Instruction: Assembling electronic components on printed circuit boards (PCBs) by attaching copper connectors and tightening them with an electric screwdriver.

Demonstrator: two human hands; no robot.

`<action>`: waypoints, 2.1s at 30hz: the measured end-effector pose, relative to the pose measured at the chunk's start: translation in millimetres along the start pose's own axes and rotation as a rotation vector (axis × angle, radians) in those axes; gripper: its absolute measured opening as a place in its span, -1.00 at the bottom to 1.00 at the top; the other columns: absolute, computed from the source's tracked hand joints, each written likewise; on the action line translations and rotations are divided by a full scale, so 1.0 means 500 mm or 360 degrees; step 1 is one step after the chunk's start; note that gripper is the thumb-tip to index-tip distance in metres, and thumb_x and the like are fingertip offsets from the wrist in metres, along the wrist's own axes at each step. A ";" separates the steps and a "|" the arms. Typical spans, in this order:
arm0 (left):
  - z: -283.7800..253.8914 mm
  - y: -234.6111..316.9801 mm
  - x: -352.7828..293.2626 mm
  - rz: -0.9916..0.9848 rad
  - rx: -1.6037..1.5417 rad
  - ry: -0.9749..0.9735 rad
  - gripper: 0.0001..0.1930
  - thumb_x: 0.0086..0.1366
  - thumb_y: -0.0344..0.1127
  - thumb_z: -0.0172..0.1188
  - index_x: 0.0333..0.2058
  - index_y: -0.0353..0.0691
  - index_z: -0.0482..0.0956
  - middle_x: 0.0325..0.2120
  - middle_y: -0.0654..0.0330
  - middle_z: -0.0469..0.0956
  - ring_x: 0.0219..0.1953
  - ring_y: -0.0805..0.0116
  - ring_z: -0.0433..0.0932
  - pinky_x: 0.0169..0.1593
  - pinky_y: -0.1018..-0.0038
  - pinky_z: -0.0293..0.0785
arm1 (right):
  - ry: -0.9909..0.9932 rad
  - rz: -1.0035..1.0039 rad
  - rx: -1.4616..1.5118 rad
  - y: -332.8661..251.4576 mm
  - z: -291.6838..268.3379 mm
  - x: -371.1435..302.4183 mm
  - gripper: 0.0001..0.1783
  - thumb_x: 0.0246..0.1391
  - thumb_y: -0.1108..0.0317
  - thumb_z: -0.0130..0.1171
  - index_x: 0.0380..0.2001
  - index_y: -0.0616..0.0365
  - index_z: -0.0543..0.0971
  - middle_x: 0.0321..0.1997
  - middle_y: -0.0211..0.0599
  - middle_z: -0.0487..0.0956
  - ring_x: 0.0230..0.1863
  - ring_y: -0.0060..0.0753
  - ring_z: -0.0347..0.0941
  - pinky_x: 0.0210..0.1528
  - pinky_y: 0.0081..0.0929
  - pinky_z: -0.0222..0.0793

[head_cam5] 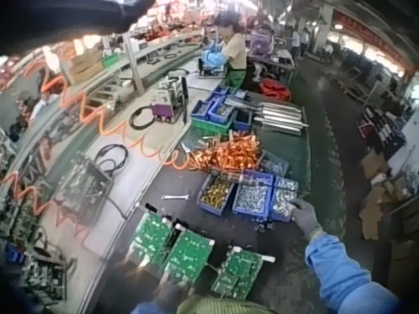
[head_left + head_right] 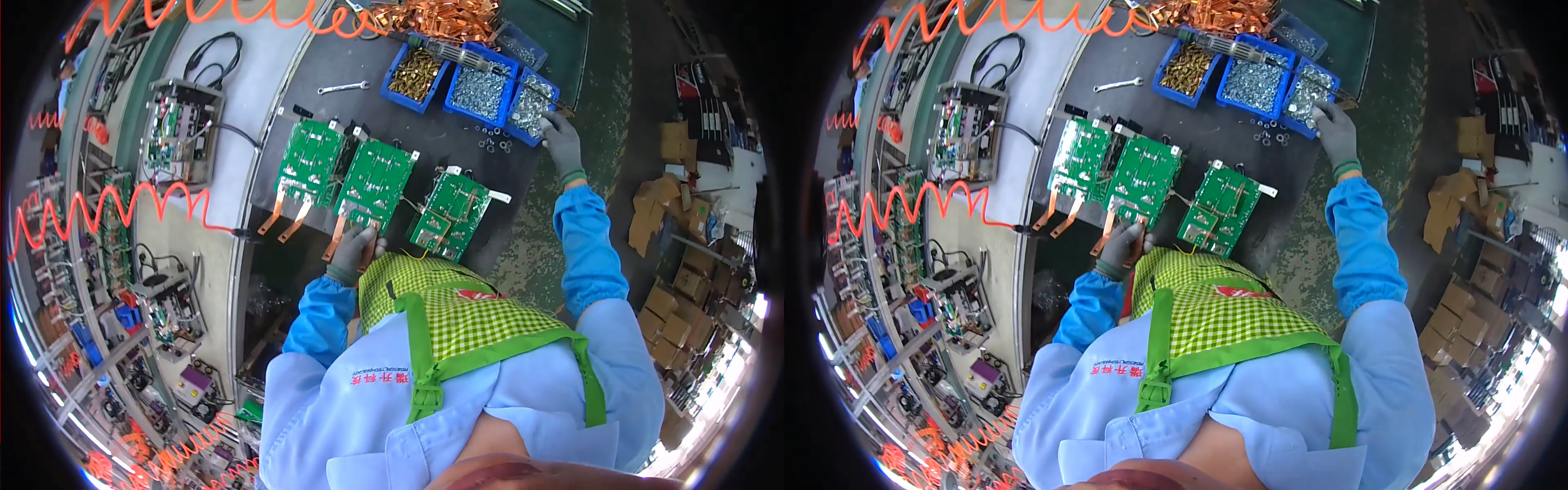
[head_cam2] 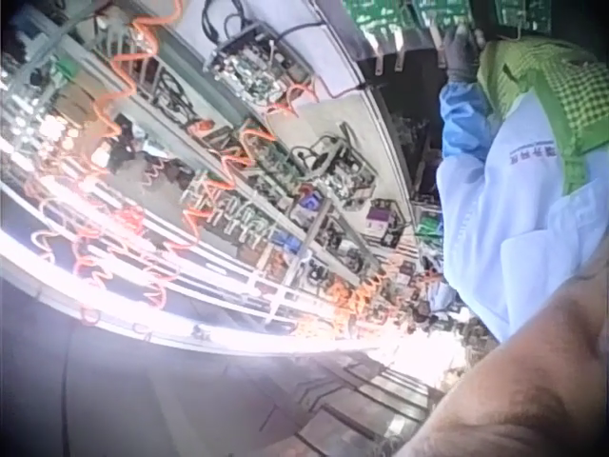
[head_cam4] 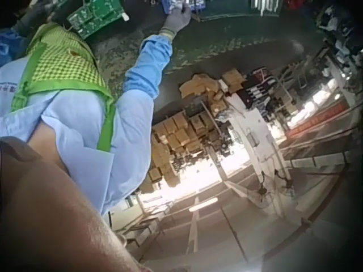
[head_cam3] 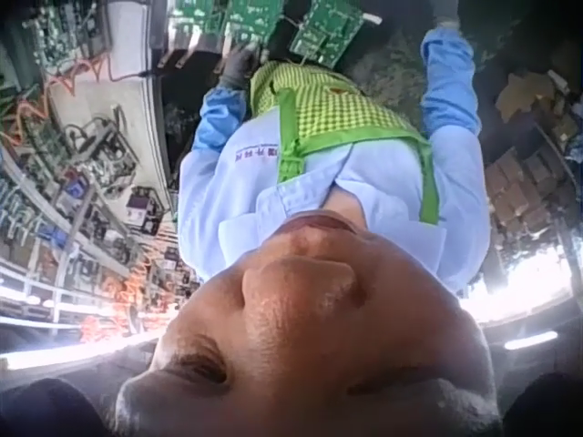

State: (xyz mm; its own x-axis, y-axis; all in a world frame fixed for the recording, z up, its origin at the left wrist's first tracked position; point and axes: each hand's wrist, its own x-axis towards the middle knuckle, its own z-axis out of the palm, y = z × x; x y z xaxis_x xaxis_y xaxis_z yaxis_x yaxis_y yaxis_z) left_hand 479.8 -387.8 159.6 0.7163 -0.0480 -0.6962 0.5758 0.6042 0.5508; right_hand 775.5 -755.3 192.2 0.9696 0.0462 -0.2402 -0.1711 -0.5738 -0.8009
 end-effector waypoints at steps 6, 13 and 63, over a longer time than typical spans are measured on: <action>-0.026 -0.029 0.003 -0.0039 -0.0171 0.0154 -0.78 0.23 -0.32 0.04 -0.23 -0.34 0.42 -0.46 0.15 0.48 -0.52 0.46 0.44 -0.49 0.64 0.36 | 0.0231 -0.0181 -0.0850 0.127 0.090 0.086 -0.62 -0.13 0.17 0.17 -0.17 0.00 0.55 -0.08 -0.11 0.46 -0.05 -0.04 0.38 0.02 -0.27 0.29; -0.027 -0.014 0.011 -0.0067 -0.0214 0.0161 -0.80 0.23 -0.29 0.07 -0.25 -0.31 0.45 -0.45 0.19 0.49 -0.49 0.47 0.44 -0.46 0.63 0.36 | 0.0242 -0.0117 -0.1116 0.052 0.137 0.101 -0.72 -0.10 0.17 0.16 -0.27 -0.02 0.55 -0.06 -0.15 0.42 -0.09 -0.06 0.41 -0.07 -0.21 0.35; -0.013 -0.026 0.004 -0.0069 -0.0175 0.0183 -0.83 0.22 -0.33 0.09 -0.28 -0.31 0.42 -0.50 0.16 0.51 -0.50 0.52 0.49 -0.45 0.64 0.45 | -0.0478 -0.0582 -0.1658 -0.013 0.269 0.209 -0.64 -0.02 0.26 0.02 -0.10 0.02 0.48 -0.20 0.00 0.53 -0.15 0.04 0.44 -0.10 -0.15 0.34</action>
State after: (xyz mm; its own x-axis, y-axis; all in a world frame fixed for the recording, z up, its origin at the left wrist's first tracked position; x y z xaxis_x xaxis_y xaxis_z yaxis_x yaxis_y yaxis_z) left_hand 471.2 -390.6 147.8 0.6382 0.0119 -0.7698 0.5539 0.6873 0.4699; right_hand 854.3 -636.7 98.8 0.8267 0.4630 -0.3198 0.4765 -0.8783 -0.0396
